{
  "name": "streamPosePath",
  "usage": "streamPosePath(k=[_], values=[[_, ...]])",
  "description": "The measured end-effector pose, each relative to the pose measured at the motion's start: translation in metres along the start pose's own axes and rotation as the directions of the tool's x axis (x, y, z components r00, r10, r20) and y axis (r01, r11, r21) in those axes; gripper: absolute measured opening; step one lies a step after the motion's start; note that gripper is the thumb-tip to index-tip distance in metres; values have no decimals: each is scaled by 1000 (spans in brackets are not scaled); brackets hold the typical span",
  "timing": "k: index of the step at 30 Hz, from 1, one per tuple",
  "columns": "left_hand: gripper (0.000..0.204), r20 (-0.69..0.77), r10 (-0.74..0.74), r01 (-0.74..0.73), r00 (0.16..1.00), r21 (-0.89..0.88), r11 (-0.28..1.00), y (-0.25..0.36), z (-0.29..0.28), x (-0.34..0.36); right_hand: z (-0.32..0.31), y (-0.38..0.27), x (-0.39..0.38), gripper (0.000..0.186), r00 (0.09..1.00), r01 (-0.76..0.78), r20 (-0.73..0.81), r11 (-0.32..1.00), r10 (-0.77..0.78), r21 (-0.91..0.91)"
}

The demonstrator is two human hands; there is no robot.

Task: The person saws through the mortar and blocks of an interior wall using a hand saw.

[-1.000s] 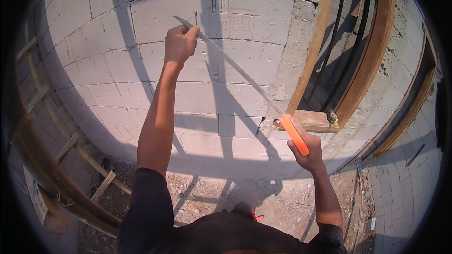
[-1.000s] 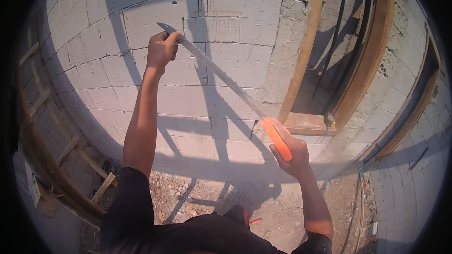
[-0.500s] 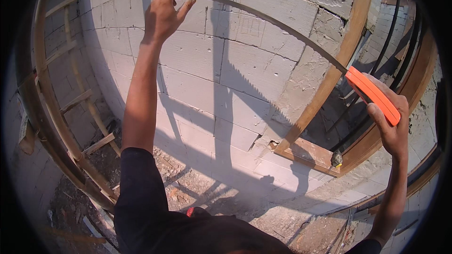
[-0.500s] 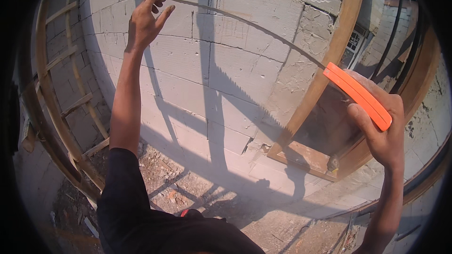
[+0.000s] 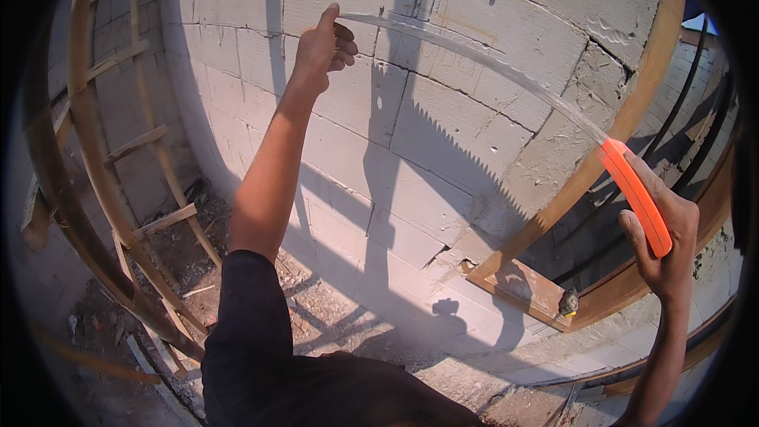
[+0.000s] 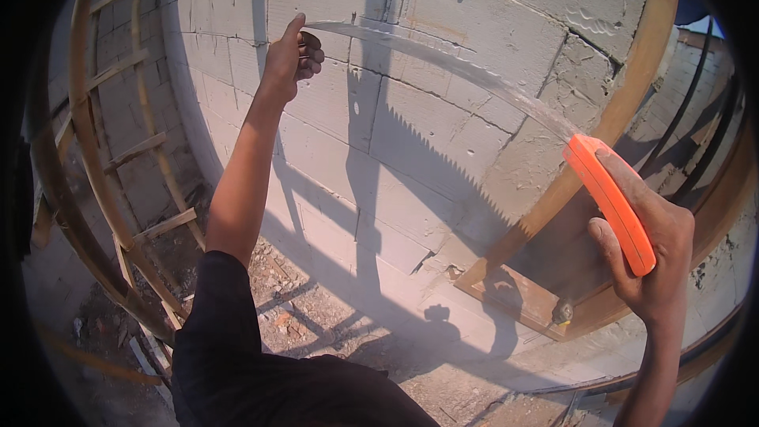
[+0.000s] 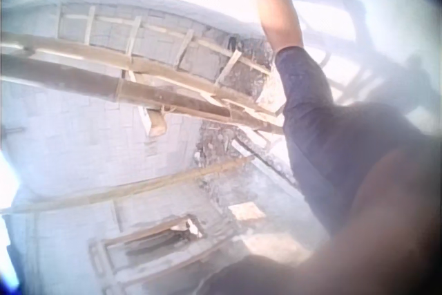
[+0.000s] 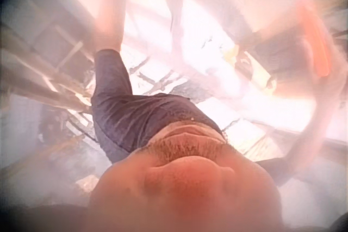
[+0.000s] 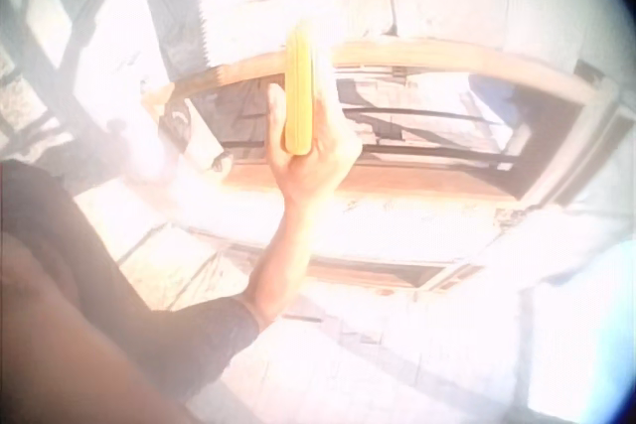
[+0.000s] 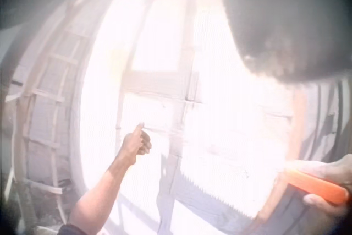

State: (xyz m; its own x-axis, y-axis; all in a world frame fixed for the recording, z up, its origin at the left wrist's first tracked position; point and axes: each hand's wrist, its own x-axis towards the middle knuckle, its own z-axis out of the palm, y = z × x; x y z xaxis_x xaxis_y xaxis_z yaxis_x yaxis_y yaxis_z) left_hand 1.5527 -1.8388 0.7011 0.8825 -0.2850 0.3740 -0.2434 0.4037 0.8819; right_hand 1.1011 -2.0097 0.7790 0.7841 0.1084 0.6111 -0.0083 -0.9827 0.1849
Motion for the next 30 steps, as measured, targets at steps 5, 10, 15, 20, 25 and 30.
streamPosePath(k=[5, 10, 15, 20, 25, 30], values=[[29, -41, 38, -38, 998, -8, 999, 0, 19, 16, 9, -2, 9, 53, 997, -70, 41, 997, 71, -22], [29, 1, 29, -29, 1000, -9, 1000, -6, 31, 24, 10, 13, 5, 51, 1000, 7, -9, 999, -7, -32], [26, -24, 12, -13, 1000, -41, 999, -8, 35, 24, 15, 28, 2, 51, 998, -30, 55, 1000, 29, 8], [23, -68, 30, -31, 997, -15, 999, 2, 48, 21, 8, 42, -4, 52, 998, 15, 54, 1000, -15, 17], [22, -114, 26, -27, 993, -6, 1000, -2, 53, 27, 21, 58, -4, 50, 997, -46, 62, 995, 41, 92], [22, -130, 79, -75, 988, 34, 997, 4, 50, 27, 23, 58, -6, 48, 997, -37, 73, 994, 30, 98]])
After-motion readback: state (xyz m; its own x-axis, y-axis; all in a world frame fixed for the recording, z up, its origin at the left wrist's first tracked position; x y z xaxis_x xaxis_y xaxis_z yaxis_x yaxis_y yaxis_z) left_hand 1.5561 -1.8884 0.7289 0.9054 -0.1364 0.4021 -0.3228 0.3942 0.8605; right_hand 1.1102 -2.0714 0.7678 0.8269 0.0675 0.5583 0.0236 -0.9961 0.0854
